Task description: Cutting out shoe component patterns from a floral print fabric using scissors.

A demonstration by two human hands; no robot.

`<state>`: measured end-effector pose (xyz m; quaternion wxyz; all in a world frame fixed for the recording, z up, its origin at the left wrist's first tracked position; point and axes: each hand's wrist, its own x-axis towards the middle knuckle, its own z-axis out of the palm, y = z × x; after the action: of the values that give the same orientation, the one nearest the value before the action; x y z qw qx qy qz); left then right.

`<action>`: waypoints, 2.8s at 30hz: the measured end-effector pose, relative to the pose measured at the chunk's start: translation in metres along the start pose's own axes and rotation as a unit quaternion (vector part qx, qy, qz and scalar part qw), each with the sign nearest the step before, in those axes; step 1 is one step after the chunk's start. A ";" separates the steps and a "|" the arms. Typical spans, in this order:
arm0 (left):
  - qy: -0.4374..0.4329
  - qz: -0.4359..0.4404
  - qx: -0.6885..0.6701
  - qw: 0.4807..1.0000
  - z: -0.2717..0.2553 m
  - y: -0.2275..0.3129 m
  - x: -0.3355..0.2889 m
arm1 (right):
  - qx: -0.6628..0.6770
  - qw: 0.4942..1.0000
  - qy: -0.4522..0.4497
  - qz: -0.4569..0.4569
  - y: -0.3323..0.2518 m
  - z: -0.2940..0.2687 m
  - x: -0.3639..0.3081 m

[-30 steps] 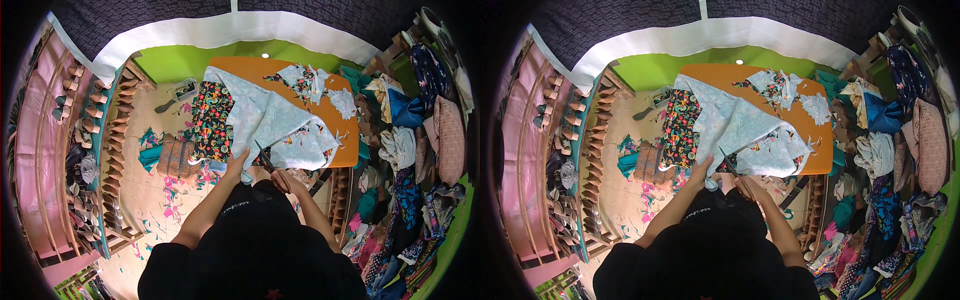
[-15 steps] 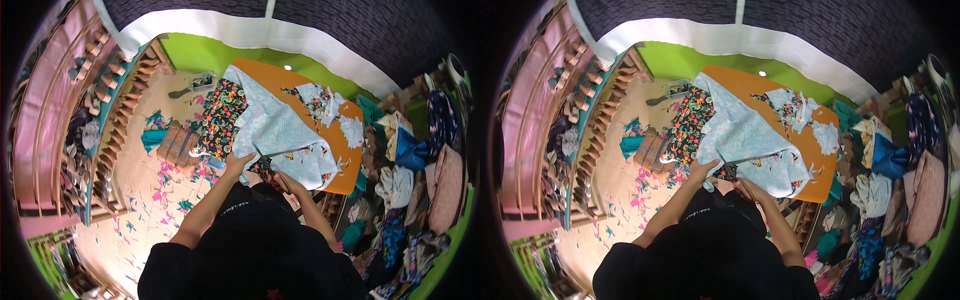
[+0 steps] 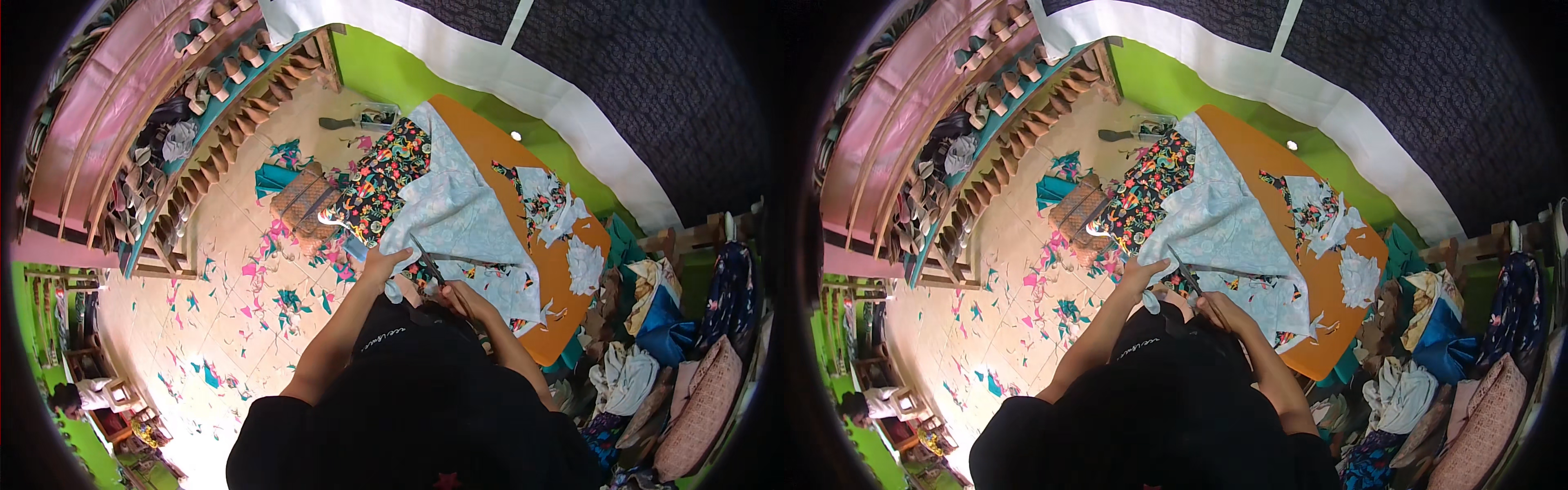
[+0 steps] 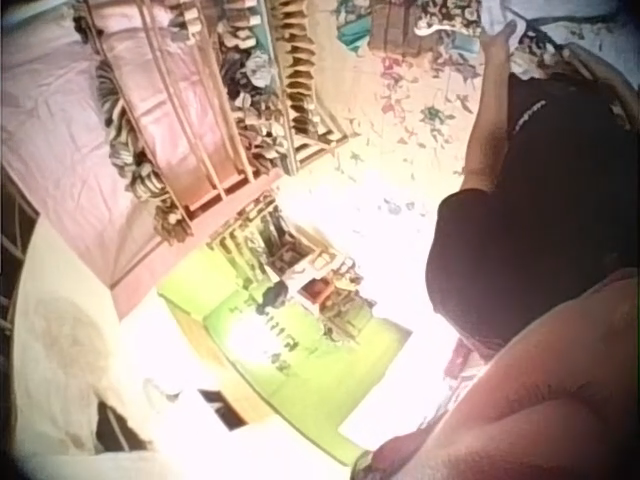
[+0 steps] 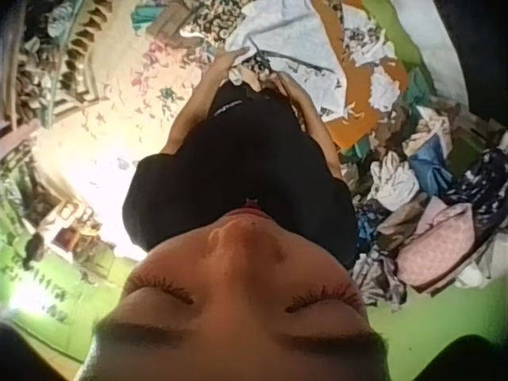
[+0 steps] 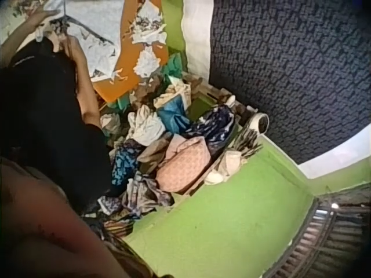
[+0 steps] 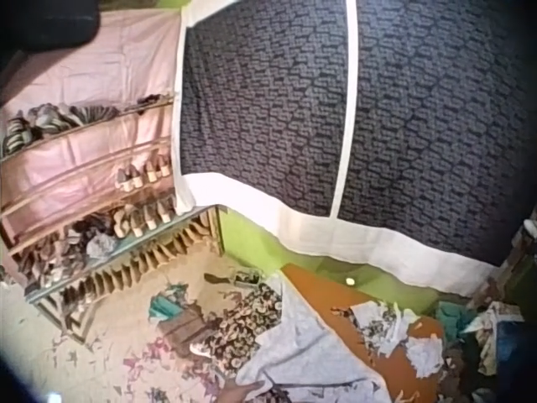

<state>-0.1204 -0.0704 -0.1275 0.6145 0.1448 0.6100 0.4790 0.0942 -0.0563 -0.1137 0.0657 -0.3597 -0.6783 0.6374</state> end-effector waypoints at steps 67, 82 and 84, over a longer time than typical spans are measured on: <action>-0.091 -0.068 -0.011 0.993 -0.014 0.018 -0.006 | -0.052 0.998 -0.017 0.032 -0.013 0.001 0.004; -0.072 0.084 -0.081 0.991 -0.009 0.017 0.003 | 0.182 0.977 -0.042 0.100 -0.010 0.015 -0.011; -0.070 0.081 -0.104 0.989 -0.006 0.021 -0.001 | 0.171 0.981 -0.045 0.084 -0.003 0.017 -0.007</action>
<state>-0.1341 -0.0635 -0.1120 0.6263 0.1625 0.4987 0.5768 0.0889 -0.0742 -0.1108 0.0423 -0.3700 -0.5288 0.7627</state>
